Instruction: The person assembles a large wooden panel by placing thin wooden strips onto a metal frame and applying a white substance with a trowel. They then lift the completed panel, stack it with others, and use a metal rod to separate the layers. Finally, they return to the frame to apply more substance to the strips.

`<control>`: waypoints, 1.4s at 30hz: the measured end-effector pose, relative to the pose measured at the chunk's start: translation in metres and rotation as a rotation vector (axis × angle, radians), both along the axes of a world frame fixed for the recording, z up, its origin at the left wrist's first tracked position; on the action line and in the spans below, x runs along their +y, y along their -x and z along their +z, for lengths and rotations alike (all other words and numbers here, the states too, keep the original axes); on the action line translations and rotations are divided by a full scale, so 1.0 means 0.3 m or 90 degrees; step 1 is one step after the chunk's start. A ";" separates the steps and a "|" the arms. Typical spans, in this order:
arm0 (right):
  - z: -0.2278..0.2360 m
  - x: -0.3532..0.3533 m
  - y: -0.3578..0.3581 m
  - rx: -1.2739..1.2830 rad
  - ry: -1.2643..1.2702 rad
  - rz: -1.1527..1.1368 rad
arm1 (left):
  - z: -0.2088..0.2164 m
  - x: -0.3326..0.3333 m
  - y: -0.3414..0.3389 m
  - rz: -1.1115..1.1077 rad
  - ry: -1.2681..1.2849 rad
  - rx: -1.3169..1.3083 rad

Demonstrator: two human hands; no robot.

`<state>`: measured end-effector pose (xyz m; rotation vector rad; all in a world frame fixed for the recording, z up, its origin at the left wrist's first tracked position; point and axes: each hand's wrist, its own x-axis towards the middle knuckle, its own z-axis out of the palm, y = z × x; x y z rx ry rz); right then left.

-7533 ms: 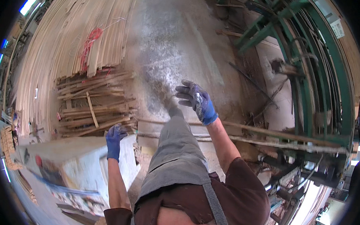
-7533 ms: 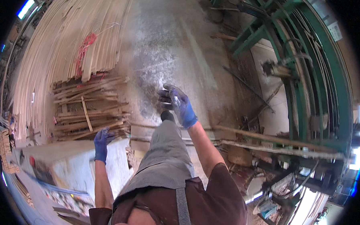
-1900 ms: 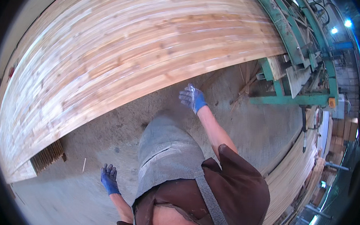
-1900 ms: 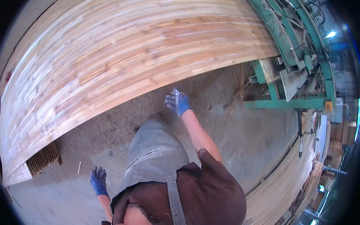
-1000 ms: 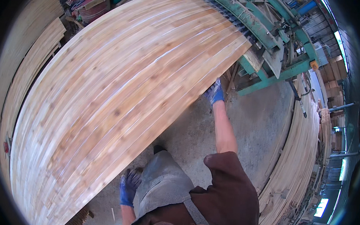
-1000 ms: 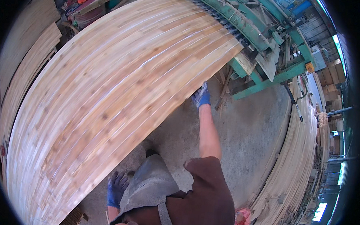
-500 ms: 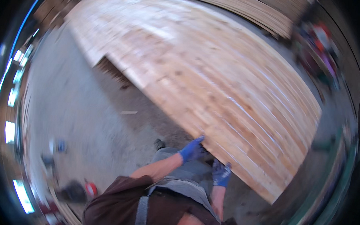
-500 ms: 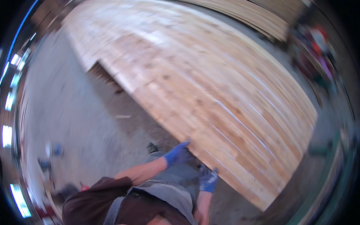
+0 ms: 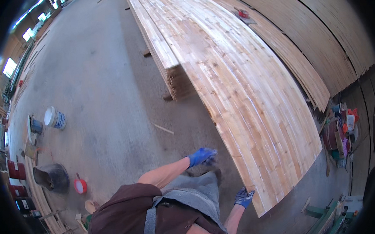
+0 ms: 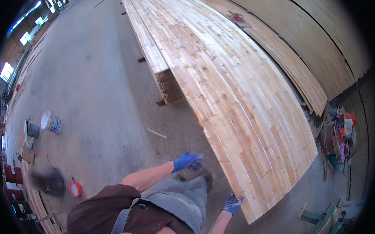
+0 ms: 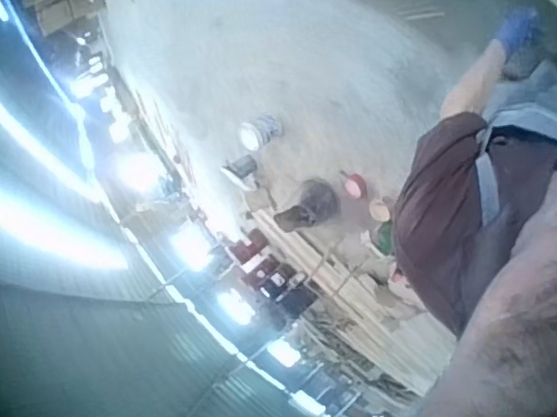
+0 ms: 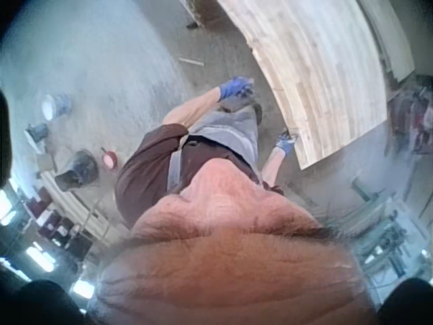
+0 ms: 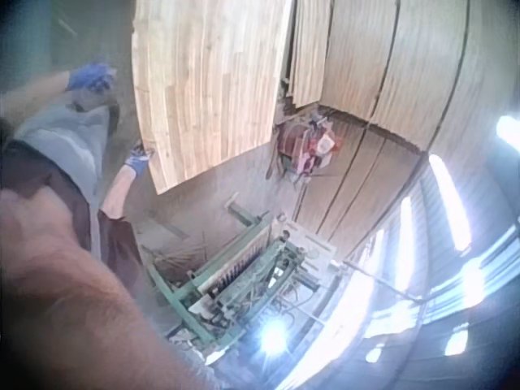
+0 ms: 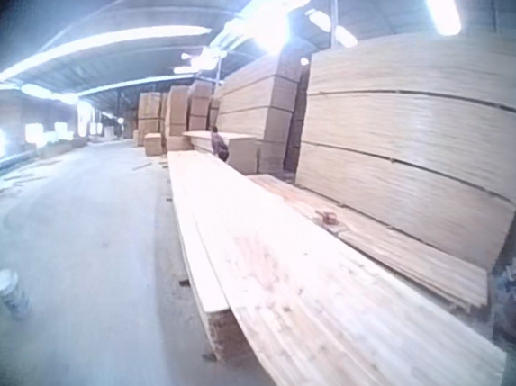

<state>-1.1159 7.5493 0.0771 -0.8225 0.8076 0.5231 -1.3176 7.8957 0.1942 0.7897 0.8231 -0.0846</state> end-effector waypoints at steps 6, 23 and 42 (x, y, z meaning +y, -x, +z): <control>0.062 -0.075 0.004 0.003 -0.102 0.142 | -0.256 -0.353 0.493 0.112 -0.190 0.160; -0.093 -0.151 0.008 0.036 -0.253 0.329 | -0.317 -1.691 1.183 0.530 0.158 0.411; -0.115 0.017 0.008 0.084 -0.215 0.340 | -0.464 -0.439 0.193 0.159 0.068 0.131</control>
